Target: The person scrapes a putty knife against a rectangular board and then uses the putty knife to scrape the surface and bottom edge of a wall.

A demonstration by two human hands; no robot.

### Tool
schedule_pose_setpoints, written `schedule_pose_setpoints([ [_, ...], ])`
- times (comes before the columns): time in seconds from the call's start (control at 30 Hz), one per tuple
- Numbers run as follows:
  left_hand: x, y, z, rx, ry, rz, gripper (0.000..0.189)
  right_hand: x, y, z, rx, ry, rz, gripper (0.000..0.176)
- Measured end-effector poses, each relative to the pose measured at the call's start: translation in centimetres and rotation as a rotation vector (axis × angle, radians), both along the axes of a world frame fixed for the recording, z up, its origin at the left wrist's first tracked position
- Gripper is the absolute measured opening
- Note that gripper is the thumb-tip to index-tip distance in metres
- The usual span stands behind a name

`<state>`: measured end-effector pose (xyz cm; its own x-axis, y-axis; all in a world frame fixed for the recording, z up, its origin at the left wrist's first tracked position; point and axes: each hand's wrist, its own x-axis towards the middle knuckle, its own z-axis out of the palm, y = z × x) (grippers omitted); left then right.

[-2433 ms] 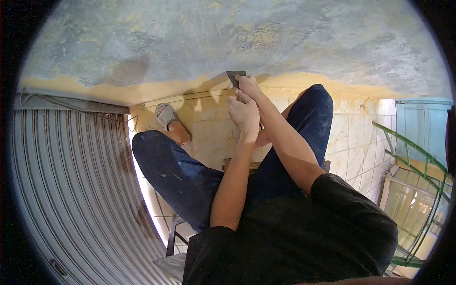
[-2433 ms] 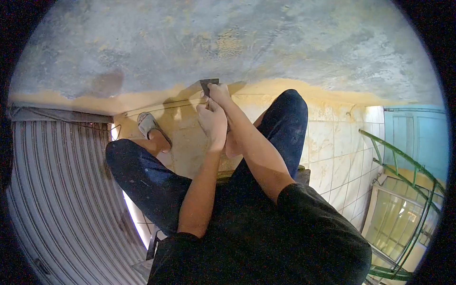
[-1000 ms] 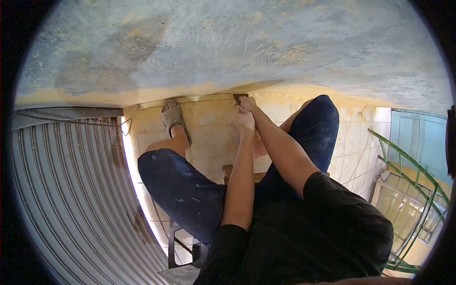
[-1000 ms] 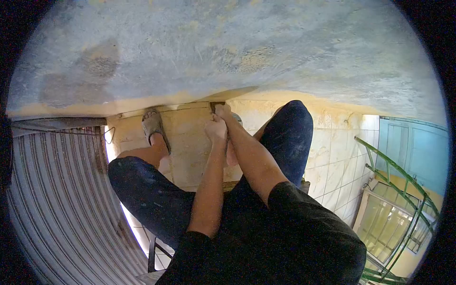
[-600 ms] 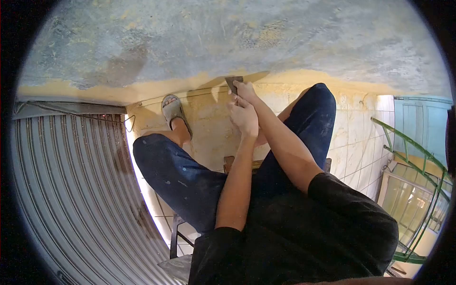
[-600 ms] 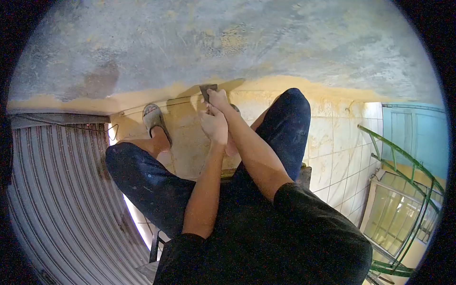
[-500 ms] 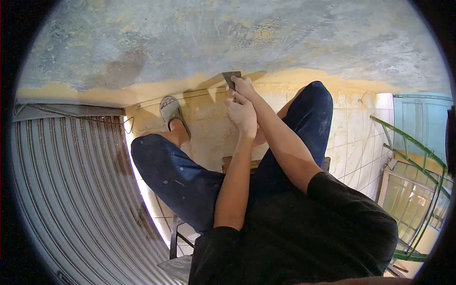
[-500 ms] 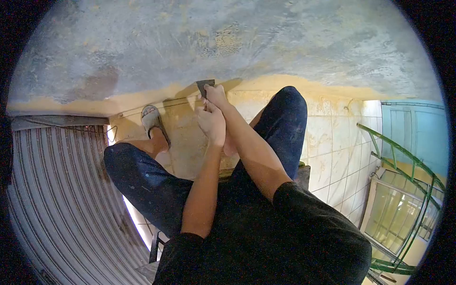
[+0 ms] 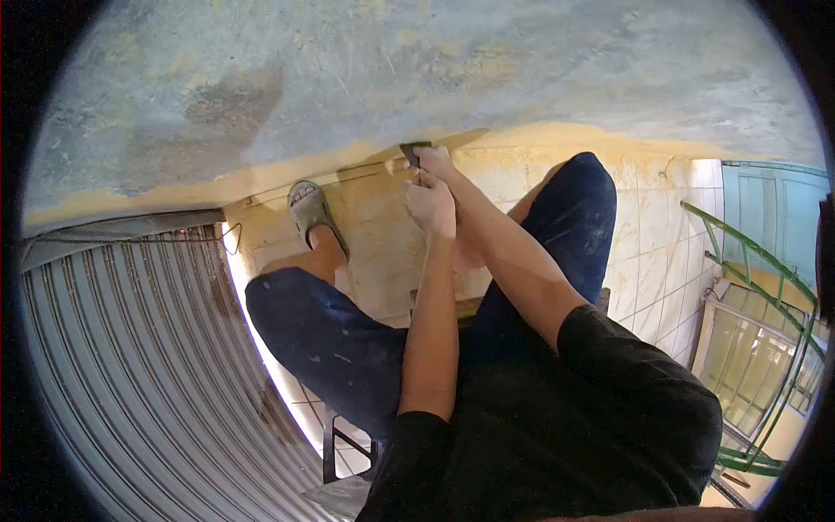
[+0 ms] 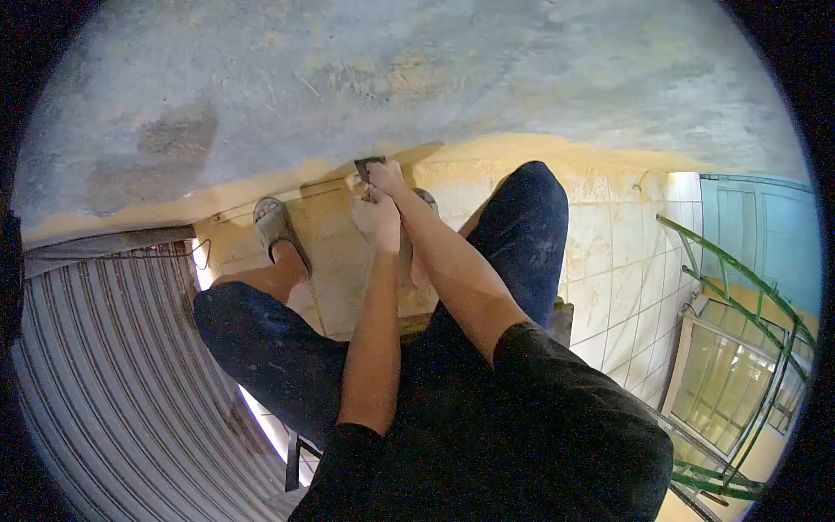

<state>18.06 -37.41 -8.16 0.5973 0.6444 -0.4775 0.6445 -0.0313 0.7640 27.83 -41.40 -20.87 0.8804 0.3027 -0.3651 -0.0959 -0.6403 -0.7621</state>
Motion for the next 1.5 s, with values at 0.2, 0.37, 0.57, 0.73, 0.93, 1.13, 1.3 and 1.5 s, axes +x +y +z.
schedule_pose_setpoints([
  [0.2, 0.7, -0.5, -8.3, 0.014, 0.259, -0.217, 0.038, -1.2, -2.6, -9.8, -0.222, -0.038, 0.179, 0.031],
  [0.37, -1.8, -2.2, -9.7, 0.129, 0.036, -0.007, 0.052, -2.1, -3.1, -8.7, -0.448, -0.162, 0.449, 0.030],
  [0.57, -2.9, -1.8, -2.1, 0.092, 0.063, -0.019, 0.038, -3.5, -1.8, -1.2, 0.019, -0.126, 0.109, 0.023],
  [0.73, -3.2, -1.3, 4.4, 0.090, -0.064, -0.014, 0.041, -2.7, 0.2, 6.5, 0.315, 0.190, -0.425, 0.032],
  [0.93, -2.5, -1.2, 5.2, 0.121, -0.073, -0.060, 0.042, -1.7, 0.1, 7.9, 0.461, 0.384, -0.506, 0.028],
  [1.13, -1.5, -1.4, 3.6, 0.092, -0.108, -0.005, 0.043, -0.6, 0.2, 4.7, 0.372, 0.316, -0.501, 0.024],
  [1.3, -0.5, -0.5, 1.0, 0.028, -0.026, 0.039, 0.040, -1.3, 0.8, 3.4, 0.224, 0.131, -0.307, 0.029],
  [1.5, 0.3, 0.3, -6.3, 0.073, -0.036, -0.065, 0.044, -0.3, -0.3, -4.6, 0.334, 0.431, -0.463, 0.032],
])
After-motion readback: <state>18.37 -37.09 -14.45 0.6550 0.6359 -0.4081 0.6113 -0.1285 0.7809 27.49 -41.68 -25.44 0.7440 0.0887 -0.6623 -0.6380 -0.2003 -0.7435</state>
